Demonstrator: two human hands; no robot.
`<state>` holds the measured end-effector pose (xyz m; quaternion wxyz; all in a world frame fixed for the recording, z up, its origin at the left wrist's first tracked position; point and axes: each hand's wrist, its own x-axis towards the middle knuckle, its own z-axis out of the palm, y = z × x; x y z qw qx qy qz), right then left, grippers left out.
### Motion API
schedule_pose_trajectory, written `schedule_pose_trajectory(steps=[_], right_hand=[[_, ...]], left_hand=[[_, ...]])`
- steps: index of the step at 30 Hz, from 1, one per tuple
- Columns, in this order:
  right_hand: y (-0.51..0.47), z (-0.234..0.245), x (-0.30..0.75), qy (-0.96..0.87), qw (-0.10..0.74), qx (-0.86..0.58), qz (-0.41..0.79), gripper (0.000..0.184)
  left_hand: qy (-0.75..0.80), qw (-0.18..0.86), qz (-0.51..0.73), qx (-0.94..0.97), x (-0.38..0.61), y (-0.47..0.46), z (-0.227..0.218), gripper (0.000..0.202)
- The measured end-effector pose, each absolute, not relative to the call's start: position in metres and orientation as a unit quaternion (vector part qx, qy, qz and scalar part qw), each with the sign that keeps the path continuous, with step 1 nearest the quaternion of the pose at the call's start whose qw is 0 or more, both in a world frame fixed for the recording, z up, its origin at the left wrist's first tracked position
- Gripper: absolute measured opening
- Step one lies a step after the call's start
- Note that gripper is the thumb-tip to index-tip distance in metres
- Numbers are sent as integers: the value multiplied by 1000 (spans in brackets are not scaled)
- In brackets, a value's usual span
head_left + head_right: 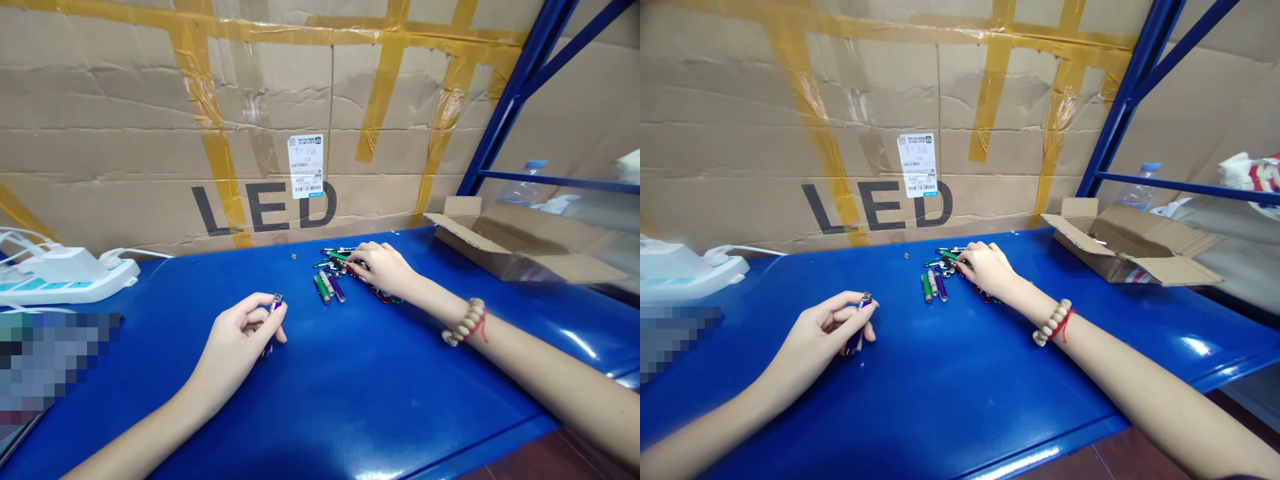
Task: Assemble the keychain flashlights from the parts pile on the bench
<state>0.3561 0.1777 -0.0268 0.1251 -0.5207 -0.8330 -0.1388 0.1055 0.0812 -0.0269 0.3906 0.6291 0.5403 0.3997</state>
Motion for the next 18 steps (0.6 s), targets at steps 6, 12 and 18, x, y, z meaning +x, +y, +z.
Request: schedule_pose_trajectory(steps=[6, 12, 18], right_hand=[[181, -29, 359, -819, 160, -527, -162, 18], [180, -33, 355, -832, 167, -508, -148, 20], [181, -34, 357, -839, 161, -499, -146, 14]], left_hand=[[540, 394, 405, 624, 107, 80, -26, 41], [533, 398, 404, 628, 106, 80, -27, 40], [520, 401, 407, 635, 105, 79, -28, 35]])
